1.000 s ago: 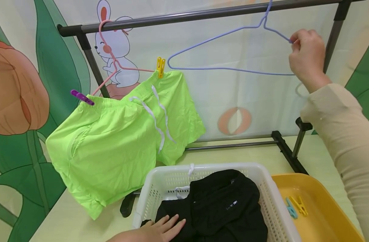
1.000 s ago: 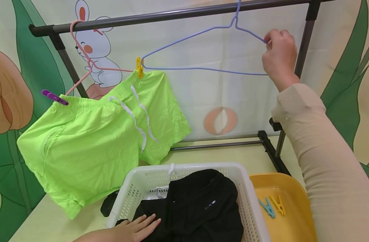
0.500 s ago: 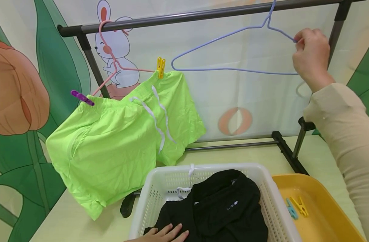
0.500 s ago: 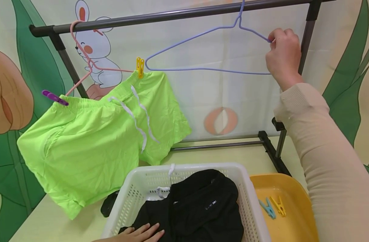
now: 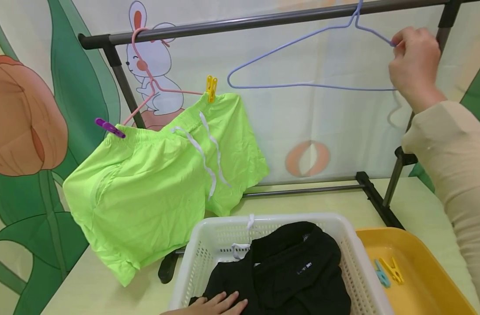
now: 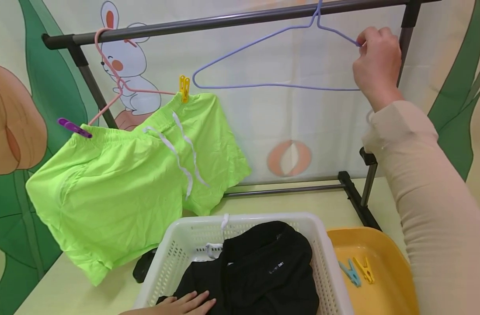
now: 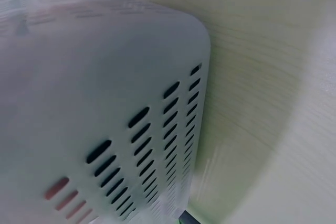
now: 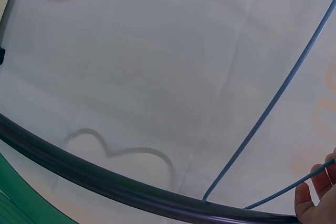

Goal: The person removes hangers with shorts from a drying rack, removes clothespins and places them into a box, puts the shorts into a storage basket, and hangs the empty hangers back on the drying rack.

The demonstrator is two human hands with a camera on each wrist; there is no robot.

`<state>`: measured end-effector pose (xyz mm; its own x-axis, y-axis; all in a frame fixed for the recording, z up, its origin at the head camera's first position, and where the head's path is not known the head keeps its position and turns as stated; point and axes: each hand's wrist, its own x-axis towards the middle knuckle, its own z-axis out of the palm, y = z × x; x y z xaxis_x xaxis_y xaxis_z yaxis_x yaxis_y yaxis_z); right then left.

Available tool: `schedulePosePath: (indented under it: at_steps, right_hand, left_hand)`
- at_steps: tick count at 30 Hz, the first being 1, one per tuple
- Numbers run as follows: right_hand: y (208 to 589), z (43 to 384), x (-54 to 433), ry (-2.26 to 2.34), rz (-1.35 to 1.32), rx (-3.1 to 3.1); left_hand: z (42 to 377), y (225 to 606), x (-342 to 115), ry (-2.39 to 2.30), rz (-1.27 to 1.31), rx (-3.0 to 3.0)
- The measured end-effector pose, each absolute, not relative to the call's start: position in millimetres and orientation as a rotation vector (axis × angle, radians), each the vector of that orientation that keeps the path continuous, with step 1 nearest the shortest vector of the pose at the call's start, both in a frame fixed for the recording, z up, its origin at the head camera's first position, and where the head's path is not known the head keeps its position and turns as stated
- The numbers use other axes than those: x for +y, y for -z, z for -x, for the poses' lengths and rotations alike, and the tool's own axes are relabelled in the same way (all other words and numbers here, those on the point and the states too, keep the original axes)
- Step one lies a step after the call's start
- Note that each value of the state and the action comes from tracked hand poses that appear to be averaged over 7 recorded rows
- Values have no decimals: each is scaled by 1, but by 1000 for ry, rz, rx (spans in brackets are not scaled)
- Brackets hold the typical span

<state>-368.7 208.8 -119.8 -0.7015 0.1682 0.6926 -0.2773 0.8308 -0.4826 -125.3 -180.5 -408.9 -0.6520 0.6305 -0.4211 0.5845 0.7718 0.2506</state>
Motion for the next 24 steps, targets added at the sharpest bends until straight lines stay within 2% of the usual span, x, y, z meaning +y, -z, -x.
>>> schedulePosePath:
  at_steps: [9, 24]
  right_hand:
    - [112, 366, 211, -725, -76, -2267]
    - [125, 374, 212, -746, -125, -2330]
  left_hand:
    - [132, 404, -171, -196, -688, 2408]
    - [134, 392, -170, -250, -651, 2397]
